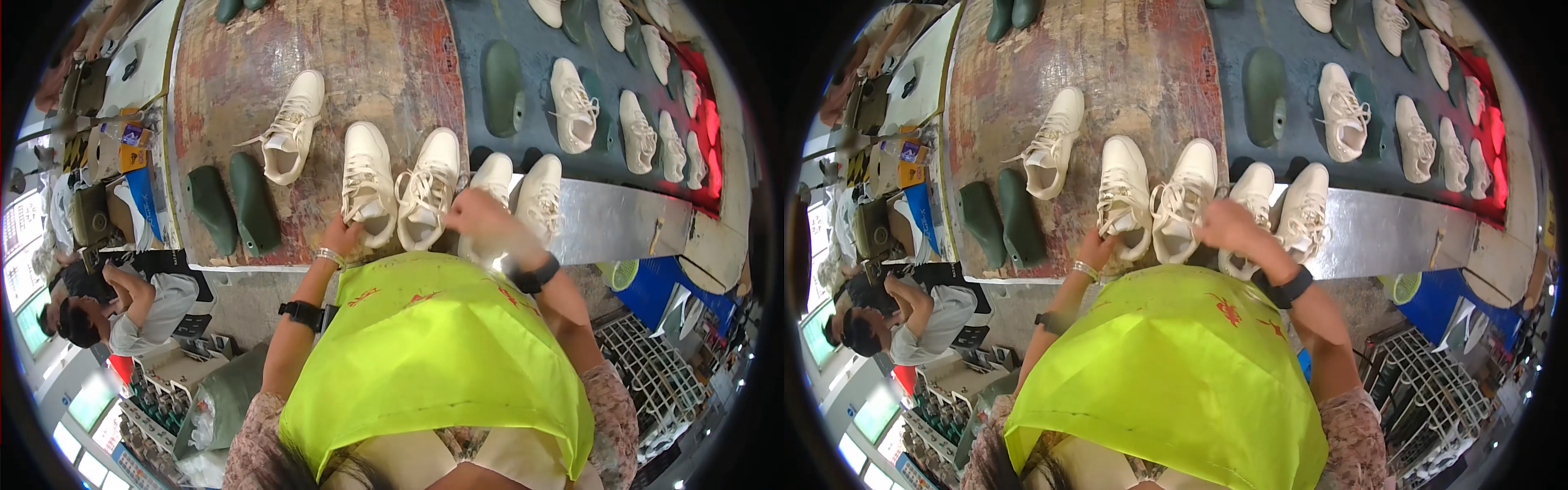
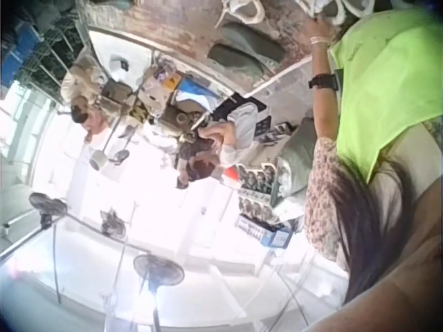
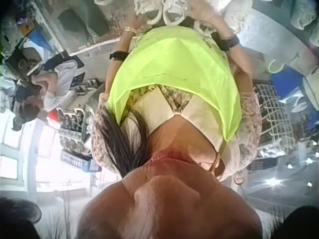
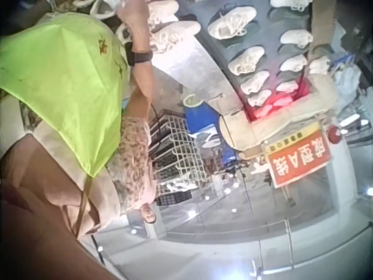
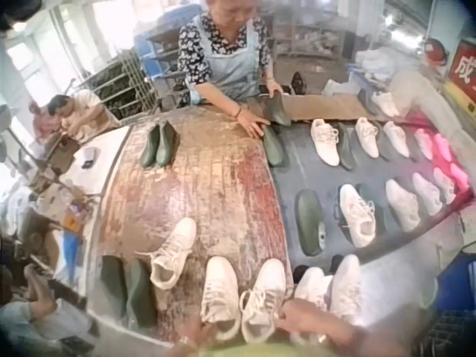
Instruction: Picking up shoes and lasts from a conveyor belt and organizing them on a workstation table.
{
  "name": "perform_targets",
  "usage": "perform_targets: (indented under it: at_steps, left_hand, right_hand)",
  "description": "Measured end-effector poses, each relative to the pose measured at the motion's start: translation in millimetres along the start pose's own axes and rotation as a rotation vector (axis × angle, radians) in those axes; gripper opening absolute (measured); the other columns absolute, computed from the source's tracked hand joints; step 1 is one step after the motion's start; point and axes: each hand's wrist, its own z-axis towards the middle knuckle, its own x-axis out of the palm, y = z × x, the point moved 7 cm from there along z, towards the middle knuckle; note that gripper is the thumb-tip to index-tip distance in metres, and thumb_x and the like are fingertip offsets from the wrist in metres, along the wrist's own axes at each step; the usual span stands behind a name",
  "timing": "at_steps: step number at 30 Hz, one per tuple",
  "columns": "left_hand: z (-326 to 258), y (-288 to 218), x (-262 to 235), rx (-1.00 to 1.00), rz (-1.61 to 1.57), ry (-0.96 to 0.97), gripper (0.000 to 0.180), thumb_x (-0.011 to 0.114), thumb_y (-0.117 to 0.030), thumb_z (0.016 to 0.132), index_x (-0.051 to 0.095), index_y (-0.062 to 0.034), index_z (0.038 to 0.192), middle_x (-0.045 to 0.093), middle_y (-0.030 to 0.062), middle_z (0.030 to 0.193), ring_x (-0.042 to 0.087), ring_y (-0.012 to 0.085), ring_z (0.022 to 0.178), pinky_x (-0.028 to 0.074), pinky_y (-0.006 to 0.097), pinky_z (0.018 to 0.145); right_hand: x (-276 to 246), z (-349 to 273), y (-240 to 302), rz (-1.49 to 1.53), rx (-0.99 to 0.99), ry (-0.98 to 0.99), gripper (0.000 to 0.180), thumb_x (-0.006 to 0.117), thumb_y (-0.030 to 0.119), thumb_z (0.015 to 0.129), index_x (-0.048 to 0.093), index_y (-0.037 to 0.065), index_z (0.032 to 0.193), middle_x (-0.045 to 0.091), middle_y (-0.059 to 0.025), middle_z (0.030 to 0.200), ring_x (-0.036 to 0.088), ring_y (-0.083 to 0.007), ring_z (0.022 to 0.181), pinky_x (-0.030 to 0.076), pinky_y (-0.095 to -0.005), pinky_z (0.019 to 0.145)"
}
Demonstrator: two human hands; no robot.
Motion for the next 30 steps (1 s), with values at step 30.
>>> perform_targets:
  at_steps: [30]
  left_hand:
    - [61.1, -64.1, -30.8, 0.185, 0.058, -0.139, 0.025, 0.053, -0.012, 0.077, 0.059, 0.0016, 0.097, 0.062, 0.0164, 0.078, 0.057, 0.0275, 0.071, 0.046, 0.035, 0.062]
  right_hand:
    - [-132.2, -58.0, -111.4, 0.564, 0.064, -0.582, 0.032, 0.056, 0.026, 0.086, 0.060, -0.006, 0.084, 0.058, -0.0029, 0.065, 0.053, -0.0091, 0.054, 0.045, -0.0252, 0.048]
